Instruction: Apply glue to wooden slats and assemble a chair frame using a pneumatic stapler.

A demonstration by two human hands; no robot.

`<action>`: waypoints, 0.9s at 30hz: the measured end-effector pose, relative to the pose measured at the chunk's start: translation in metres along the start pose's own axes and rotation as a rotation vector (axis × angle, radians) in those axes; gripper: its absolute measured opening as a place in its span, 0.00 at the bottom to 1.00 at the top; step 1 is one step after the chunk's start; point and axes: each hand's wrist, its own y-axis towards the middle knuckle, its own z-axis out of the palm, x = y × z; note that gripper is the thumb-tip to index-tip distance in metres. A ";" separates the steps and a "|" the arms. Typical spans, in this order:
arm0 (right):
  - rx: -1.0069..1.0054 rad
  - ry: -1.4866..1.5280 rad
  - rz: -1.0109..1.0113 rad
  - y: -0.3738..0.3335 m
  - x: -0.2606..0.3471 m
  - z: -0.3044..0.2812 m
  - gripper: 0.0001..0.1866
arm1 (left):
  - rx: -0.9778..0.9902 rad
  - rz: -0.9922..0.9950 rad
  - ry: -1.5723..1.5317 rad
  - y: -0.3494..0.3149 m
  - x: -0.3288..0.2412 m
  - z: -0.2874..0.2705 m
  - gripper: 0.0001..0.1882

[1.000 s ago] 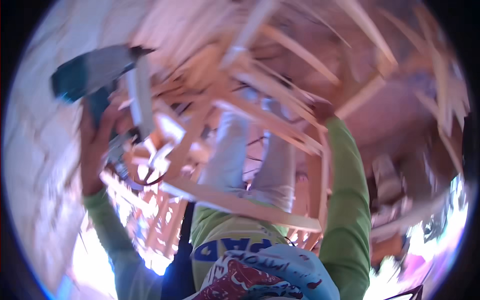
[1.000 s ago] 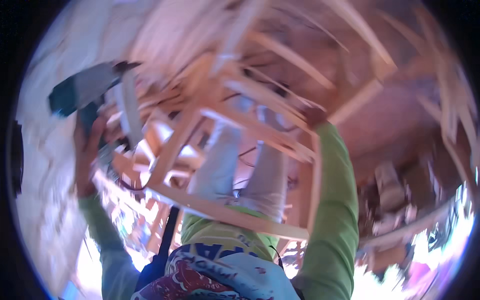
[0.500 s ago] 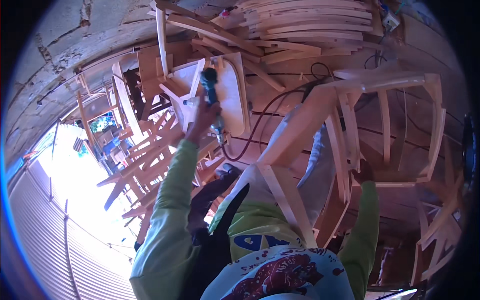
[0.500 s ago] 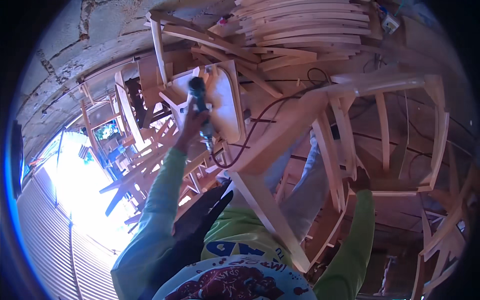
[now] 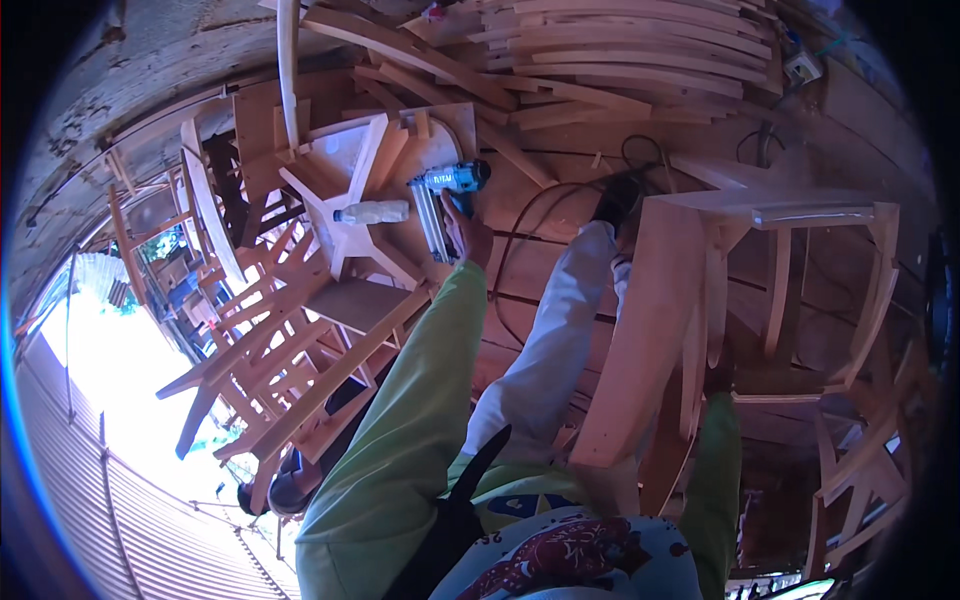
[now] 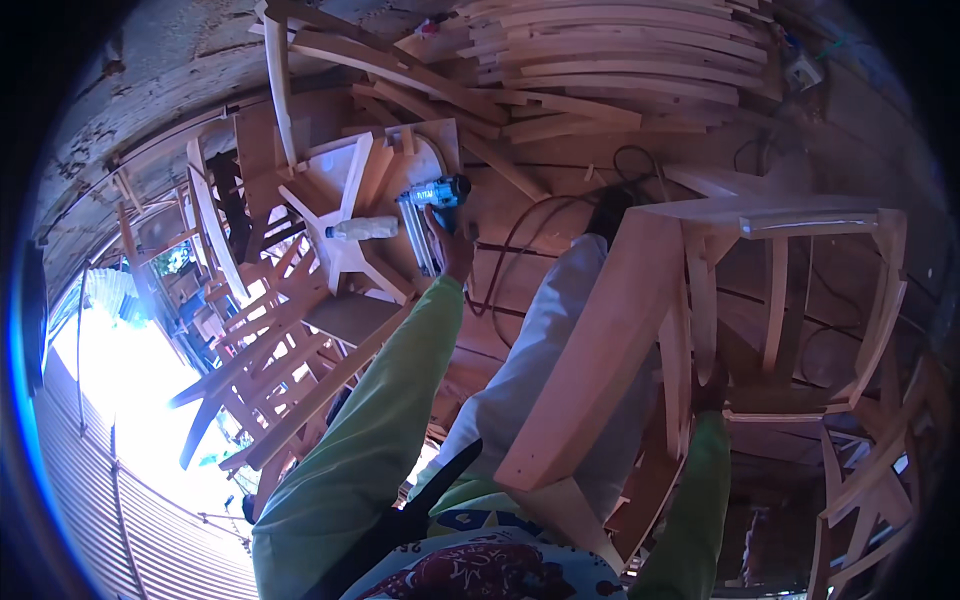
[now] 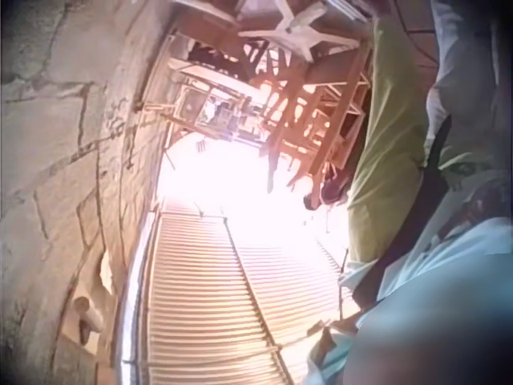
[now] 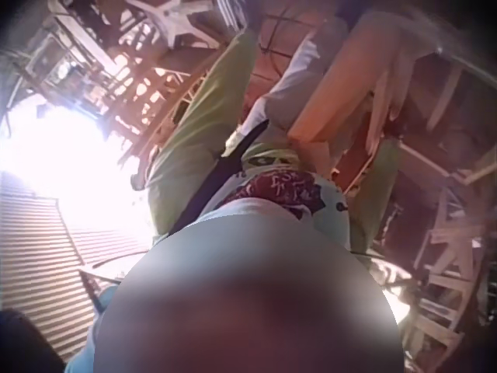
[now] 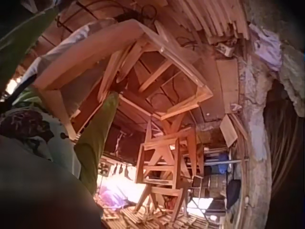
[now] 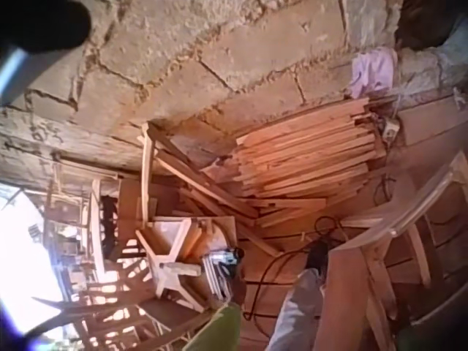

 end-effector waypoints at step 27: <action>-0.115 0.007 0.156 0.004 0.018 0.023 0.35 | 0.654 1.164 -0.283 -0.045 -0.348 -0.202 0.15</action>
